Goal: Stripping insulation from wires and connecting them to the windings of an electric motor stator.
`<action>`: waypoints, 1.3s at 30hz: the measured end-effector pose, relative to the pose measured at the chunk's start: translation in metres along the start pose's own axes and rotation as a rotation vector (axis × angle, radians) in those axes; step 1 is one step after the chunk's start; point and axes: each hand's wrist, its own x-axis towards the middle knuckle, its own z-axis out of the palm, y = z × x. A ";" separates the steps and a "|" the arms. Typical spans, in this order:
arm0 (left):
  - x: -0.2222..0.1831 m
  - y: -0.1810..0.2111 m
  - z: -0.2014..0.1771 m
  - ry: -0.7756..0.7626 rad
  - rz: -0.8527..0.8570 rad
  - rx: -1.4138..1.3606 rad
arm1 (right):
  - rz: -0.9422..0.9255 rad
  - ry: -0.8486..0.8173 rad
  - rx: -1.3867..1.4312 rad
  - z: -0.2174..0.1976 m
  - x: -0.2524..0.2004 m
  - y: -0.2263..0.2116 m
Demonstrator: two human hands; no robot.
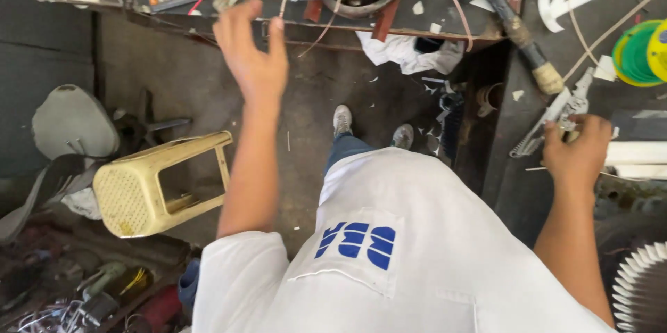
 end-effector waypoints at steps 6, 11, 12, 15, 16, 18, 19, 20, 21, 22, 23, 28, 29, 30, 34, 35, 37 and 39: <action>-0.055 -0.001 0.038 -0.386 -0.070 -0.117 | 0.103 -0.265 0.660 0.022 0.051 -0.125; -0.096 -0.025 0.087 -0.579 -0.234 -0.396 | 0.082 -0.474 0.923 0.058 0.063 -0.243; -0.099 -0.019 0.087 -0.679 -0.213 -0.549 | 0.051 -0.522 1.015 0.061 0.062 -0.265; -0.083 -0.016 0.066 -0.850 -0.205 -0.517 | 0.006 -0.549 1.231 0.056 0.071 -0.327; -0.075 -0.021 0.057 -0.848 -0.204 -0.518 | 0.003 -0.548 1.230 0.059 0.072 -0.335; -0.059 -0.029 0.039 -1.147 -0.321 -0.354 | 0.015 -0.502 1.214 0.064 0.075 -0.351; -0.047 -0.033 0.016 -1.147 -0.321 -0.356 | 0.015 -0.501 1.212 0.069 0.074 -0.347; -0.034 -0.036 -0.005 -1.160 -0.218 -0.276 | 0.036 -0.441 1.173 0.074 0.073 -0.342; -0.021 -0.039 -0.025 -1.170 -0.115 -0.195 | 0.058 -0.381 1.134 0.079 0.073 -0.336; -0.003 -0.057 -0.042 -1.175 -0.110 -0.198 | 0.064 -0.376 1.133 0.084 0.068 -0.327; 0.014 -0.074 -0.058 -0.980 -0.210 -0.418 | 0.132 -0.337 1.091 0.087 0.064 -0.317; 0.092 -0.228 -0.031 -0.470 -0.269 -0.241 | 0.374 -0.234 0.970 0.084 0.023 -0.288; 0.101 -0.265 -0.004 -0.431 -0.155 -0.179 | 0.358 -0.233 0.897 0.083 0.014 -0.284; 0.113 -0.302 0.024 -0.386 -0.038 -0.117 | 0.339 -0.229 0.827 0.083 0.007 -0.281; 0.117 -0.317 0.117 -0.717 0.082 -0.071 | 0.407 -0.189 0.722 0.079 -0.021 -0.276; 0.116 -0.316 0.139 -0.771 0.207 -0.080 | 0.419 -0.165 0.689 0.076 -0.027 -0.278; 0.113 -0.314 0.179 -0.830 0.349 -0.104 | 0.447 -0.124 0.650 0.073 -0.041 -0.278; 0.109 -0.321 0.206 -0.830 0.514 0.258 | 0.502 -0.118 0.588 0.073 -0.056 -0.278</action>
